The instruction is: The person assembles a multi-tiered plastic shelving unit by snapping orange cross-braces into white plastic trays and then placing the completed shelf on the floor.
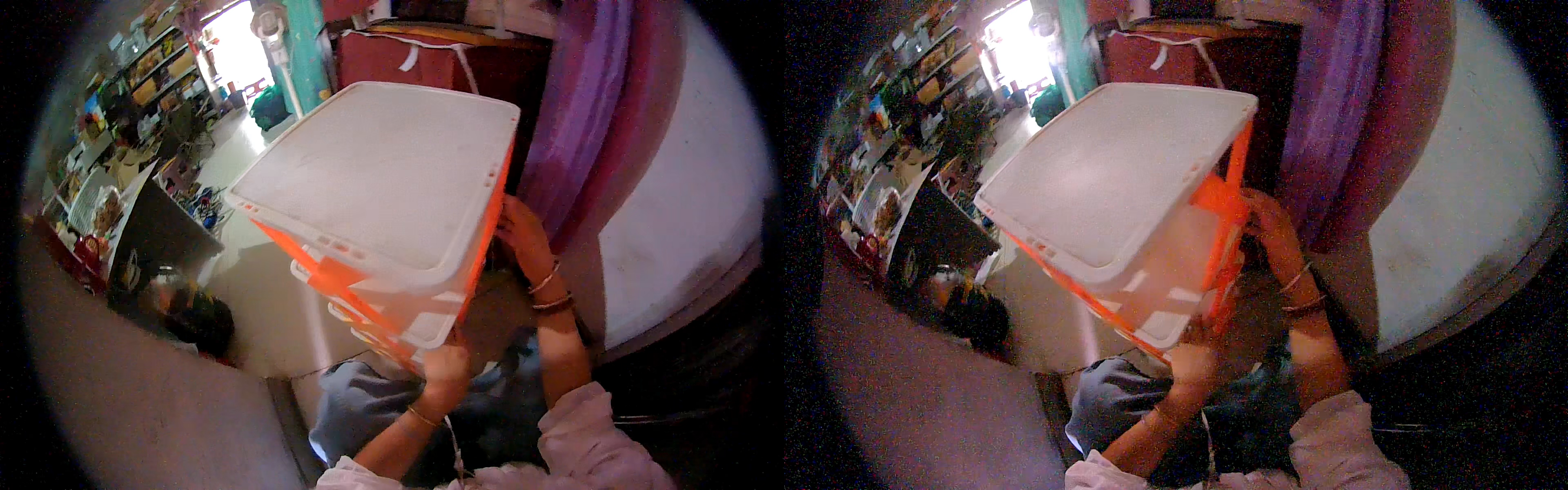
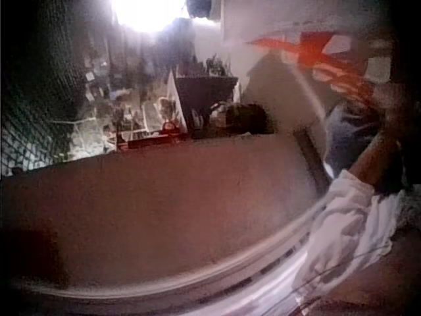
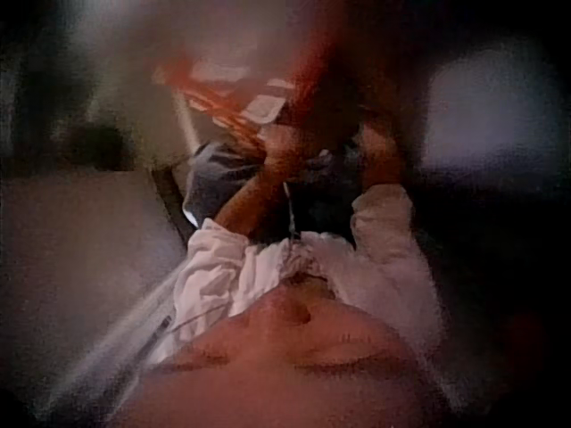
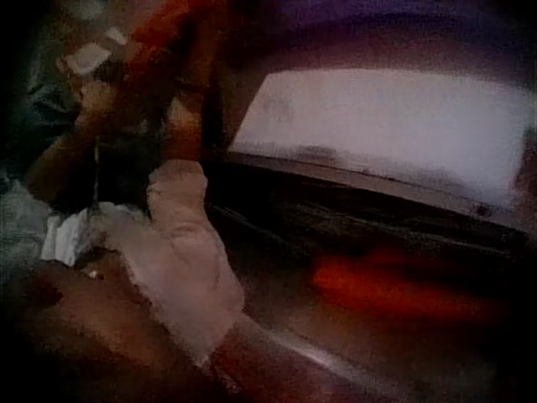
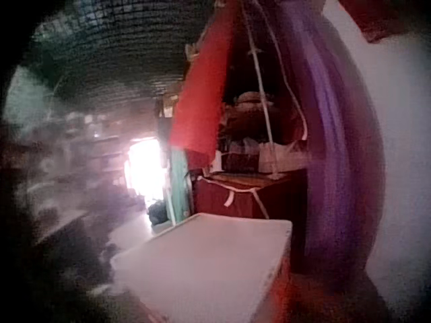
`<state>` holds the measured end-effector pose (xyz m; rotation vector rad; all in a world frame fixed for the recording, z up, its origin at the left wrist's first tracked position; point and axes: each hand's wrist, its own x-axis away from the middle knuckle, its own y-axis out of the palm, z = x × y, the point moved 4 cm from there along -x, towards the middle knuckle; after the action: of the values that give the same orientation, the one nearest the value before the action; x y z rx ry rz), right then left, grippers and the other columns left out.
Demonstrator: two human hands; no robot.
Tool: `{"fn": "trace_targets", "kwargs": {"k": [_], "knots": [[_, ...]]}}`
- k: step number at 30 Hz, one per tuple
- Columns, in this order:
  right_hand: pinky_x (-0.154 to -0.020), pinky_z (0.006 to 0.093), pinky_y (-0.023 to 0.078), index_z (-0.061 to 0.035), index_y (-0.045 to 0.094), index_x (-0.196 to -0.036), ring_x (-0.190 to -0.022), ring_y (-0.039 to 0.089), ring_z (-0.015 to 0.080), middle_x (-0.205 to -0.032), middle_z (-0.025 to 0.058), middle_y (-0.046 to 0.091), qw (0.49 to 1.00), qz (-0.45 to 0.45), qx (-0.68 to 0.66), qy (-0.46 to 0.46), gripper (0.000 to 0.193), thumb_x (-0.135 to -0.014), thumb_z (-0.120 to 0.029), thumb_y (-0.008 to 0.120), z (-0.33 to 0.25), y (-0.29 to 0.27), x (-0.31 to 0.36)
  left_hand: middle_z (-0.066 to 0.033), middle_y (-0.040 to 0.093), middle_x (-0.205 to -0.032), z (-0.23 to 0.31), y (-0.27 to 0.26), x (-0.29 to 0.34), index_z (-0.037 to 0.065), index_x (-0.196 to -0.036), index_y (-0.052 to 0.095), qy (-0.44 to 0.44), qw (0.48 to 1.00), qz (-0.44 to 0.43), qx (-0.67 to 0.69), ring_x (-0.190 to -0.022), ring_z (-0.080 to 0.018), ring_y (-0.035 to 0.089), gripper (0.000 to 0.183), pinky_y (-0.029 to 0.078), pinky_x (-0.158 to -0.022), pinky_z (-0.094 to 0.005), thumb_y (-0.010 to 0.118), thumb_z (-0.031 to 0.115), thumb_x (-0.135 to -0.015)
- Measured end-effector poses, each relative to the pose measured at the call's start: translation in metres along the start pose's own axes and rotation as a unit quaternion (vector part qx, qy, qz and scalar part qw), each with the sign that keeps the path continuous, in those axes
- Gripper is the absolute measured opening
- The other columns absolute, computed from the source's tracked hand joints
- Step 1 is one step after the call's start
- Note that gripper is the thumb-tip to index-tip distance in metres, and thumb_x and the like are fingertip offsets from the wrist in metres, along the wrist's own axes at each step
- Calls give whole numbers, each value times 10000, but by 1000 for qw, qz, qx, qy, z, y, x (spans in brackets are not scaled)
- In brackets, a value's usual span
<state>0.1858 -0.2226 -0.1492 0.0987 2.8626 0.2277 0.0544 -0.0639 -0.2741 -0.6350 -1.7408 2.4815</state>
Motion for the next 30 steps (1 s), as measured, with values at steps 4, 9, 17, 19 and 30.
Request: {"fn": "trace_targets", "kwargs": {"k": [4,9,17,19,30], "knots": [[-737,303,518,-31,596,-1007,-780,631,171,-944,55,627,996,13,-38,85,246,-896,-244,548,2,-2,7,-147,560,-1083,-15,-34,2,39,-1081,540,11,999,33,3,-1021,-334,514,336,419,-852,-455,550,189,-781],[-692,279,524,-18,634,-965,-697,652,175,-836,72,668,974,-142,7,177,252,-896,-247,556,-11,10,44,-126,574,-930,-80,-72,7,72,-902,607,-28,992,112,-59,-922,-321,520,201,394,-792,-444,511,63,-725],[-714,287,488,7,601,-1101,-829,638,158,-916,86,679,875,-416,202,146,332,-892,-243,543,31,27,50,-194,577,-952,-216,-114,44,21,-976,587,-210,940,178,-200,-954,-402,495,251,400,-814,-467,549,73,-733],[-733,318,489,12,598,-1088,-845,641,207,-916,116,674,883,-315,334,101,331,-864,-230,563,60,34,37,-197,581,-1006,-259,-89,90,19,-1056,559,-220,949,179,-140,-965,-413,507,316,409,-813,-484,562,93,-748],[-845,416,463,-7,479,-1209,-1006,554,345,-1158,205,538,916,-106,379,-82,428,-840,-211,552,143,94,11,-73,600,-856,-127,-66,78,-6,-951,556,-280,885,113,355,-777,-167,576,220,466,-684,-284,655,110,-793]]}}
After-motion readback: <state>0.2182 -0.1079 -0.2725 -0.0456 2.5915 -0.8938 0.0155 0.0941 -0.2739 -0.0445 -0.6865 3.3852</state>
